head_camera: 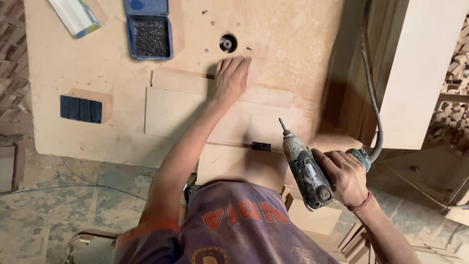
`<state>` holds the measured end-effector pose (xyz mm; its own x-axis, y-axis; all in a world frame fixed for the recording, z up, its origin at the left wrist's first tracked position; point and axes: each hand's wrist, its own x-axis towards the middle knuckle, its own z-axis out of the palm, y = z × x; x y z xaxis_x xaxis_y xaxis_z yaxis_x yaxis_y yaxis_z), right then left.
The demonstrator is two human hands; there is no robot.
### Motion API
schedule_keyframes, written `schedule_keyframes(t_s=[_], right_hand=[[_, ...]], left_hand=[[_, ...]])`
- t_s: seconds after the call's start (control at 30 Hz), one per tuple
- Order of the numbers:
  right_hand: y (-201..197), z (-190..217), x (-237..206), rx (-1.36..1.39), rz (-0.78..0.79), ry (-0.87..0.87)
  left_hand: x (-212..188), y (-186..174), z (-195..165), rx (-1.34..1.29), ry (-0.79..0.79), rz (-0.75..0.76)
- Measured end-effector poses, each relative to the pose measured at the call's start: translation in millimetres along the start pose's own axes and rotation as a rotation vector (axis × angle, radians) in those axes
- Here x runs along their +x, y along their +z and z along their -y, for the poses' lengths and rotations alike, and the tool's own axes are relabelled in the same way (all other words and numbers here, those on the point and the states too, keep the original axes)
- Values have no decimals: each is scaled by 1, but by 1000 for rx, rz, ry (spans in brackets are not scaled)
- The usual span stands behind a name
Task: The person attaches small black metal hinge plates to wooden boards at a workbench. They take screws from a blue box, position each plate on the wood, and drive the screws in with a cordless drill, working on several boards one after another.
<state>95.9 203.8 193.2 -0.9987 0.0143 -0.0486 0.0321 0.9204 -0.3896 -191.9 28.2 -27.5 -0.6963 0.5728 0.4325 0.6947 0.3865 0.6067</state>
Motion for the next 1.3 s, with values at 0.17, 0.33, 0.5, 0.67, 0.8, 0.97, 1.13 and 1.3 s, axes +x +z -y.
schedule_keyframes(t_s=[0.17,0.33,0.5,0.67,0.8,0.97,1.13,1.3], right_hand=[[1,3,-1,3,1,21],[0,4,-2,-5,-6,15],[4,5,-1,-14,-57,-1],[10,8,2,46,-59,-5],[11,14,4,116,-73,-36],[10,21,2,128,-75,-105],[9,21,-1,100,-52,-98],[7,20,-4,107,-64,-125]], left_hand=[[58,5,6,215,101,74],[57,11,0,164,9,7],[1,12,-41,-767,-689,-82],[-62,-16,-89,-1568,-1054,-89],[-81,-37,-113,-1749,-1200,-43],[-91,-50,-133,-1844,-1241,9],[-93,-53,-142,-1871,-1286,29],[-93,-56,-148,-1834,-1314,57]])
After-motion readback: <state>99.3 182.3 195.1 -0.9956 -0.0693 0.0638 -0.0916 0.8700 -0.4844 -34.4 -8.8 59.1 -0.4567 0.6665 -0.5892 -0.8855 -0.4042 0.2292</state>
